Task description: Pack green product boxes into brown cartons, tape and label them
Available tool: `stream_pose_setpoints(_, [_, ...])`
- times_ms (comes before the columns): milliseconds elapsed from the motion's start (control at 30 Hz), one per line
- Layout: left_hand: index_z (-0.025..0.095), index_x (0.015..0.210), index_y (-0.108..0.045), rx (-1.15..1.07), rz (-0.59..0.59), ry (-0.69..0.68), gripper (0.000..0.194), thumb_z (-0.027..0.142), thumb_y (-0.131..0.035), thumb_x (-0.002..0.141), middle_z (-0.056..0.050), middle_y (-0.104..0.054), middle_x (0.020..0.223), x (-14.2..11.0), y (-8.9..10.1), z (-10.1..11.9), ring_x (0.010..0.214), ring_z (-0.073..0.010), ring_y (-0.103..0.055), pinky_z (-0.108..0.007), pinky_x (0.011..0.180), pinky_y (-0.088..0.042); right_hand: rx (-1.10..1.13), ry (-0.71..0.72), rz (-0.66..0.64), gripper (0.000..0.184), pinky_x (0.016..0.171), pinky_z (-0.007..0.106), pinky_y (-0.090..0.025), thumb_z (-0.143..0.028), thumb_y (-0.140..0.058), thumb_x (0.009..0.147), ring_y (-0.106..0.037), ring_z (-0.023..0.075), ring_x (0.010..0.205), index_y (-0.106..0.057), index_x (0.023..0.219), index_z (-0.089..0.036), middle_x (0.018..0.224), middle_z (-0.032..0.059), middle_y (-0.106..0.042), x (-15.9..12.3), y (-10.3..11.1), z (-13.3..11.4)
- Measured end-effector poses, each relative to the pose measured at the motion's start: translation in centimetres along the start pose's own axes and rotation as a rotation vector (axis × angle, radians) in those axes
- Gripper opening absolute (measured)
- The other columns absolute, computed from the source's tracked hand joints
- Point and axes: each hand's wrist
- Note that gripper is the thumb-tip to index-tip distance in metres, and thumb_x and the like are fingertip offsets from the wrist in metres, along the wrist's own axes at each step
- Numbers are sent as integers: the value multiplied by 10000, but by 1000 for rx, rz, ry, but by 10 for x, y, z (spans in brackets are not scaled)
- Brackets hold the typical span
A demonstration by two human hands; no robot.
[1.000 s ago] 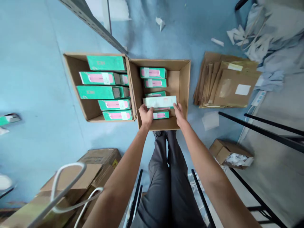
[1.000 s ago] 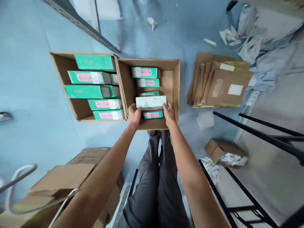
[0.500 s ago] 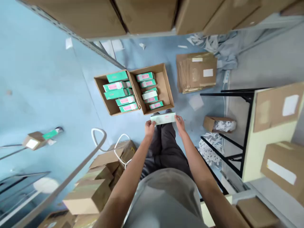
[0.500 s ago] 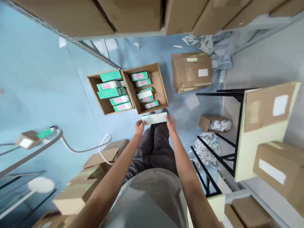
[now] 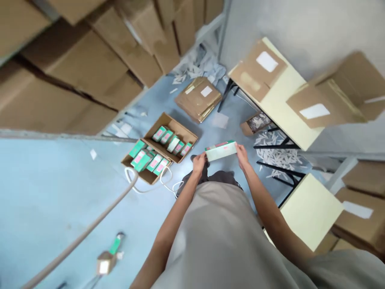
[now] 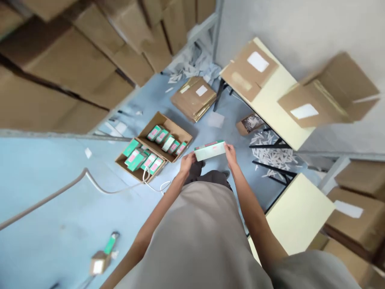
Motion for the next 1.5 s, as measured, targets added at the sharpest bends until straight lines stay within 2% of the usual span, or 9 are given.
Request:
stream_pose_setpoints(133, [185, 839, -727, 128, -168, 43, 277, 446, -765, 926, -120, -783, 844, -49, -84, -22, 963, -300, -780, -417, 965, -597, 220, 80, 277, 624, 1027, 420, -564, -800, -791, 732, -732, 269, 1090, -675, 967, -233, 1082, 78, -799, -38, 105, 13])
stream_pose_setpoints(300, [155, 917, -754, 389, -452, 37, 167, 300, -806, 854, -122, -804, 919, -121, -188, -77, 986, -275, -787, -419, 1032, -593, 297, 131, 633, 554, 1204, 518, -484, -735, -812, 768, -686, 318, 1299, -721, 1005, -243, 1269, 126, -790, -101, 244, 46])
stream_pose_setpoints(367, [142, 1005, -774, 477, -576, 14, 242, 254, -831, 798, -125, -818, 989, -149, -226, -98, 1051, -270, -785, -427, 1082, -579, 331, 139, 755, 532, 1237, 530, -460, -716, -814, 781, -665, 326, 1354, -734, 1025, -250, 1316, 130, -781, -127, 293, 61])
stream_pose_setpoints(567, [141, 1102, -779, 730, -817, -55, 464, 218, -929, 670, -125, -825, 1054, -228, -319, -153, 1183, -303, -760, -454, 1130, -555, 510, 116, 1087, 548, 1248, 503, -456, -665, -812, 801, -614, 338, 1444, -757, 1146, -243, 1451, 151, -727, -203, 396, 109])
stream_pose_setpoints(733, [166, 997, -769, 924, -1011, 101, 314, 289, -926, 755, -116, -813, 1015, -272, -355, -192, 1065, -280, -789, -440, 1104, -597, 631, 60, 1297, 472, 1194, 482, -504, -610, -720, 866, -661, 311, 1334, -751, 1174, -254, 1368, 105, -758, -257, 429, 155])
stream_pose_setpoints(933, [198, 978, -694, 1211, -926, 439, 262, 443, -785, 955, -93, -750, 851, -293, -391, -227, 803, -220, -781, -393, 973, -672, 701, 32, 1491, 420, 1166, 474, -516, -574, -705, 863, -602, 326, 1433, -770, 1140, -265, 1428, 127, -726, -289, 433, 184])
stream_pose_setpoints(1067, [186, 955, -704, 1350, -951, 545, 146, 306, -779, 921, -96, -772, 852, -300, -422, -244, 797, -217, -792, -376, 959, -673, 715, 19, 1587, 408, 1197, 483, -493, -558, -692, 896, -566, 327, 1497, -784, 1169, -269, 1525, 131, -671, -295, 447, 184])
stream_pose_setpoints(1300, [178, 895, -699, 1384, -1123, 596, 107, 122, -756, 824, -81, -800, 850, -297, -498, -242, 847, -216, -808, -389, 1040, -641, 589, 47, 1751, 326, 1238, 513, -474, -498, -670, 957, -547, 335, 1514, -797, 1151, -268, 1425, 126, -716, -289, 480, 177])
stream_pose_setpoints(1500, [193, 988, -712, 1418, -1194, 604, 272, -7, -711, 803, -29, -816, 932, -294, -559, -222, 827, -140, -775, -317, 1083, -596, 397, -82, 1771, 364, 1260, 540, -463, -534, -611, 1046, -559, 314, 1478, -778, 1262, -293, 1433, 126, -694, -254, 496, 149])
Point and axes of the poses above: each hand's wrist, its own x-axis towards the middle knuckle, its own y-axis out of the back of the hand, z = x × y
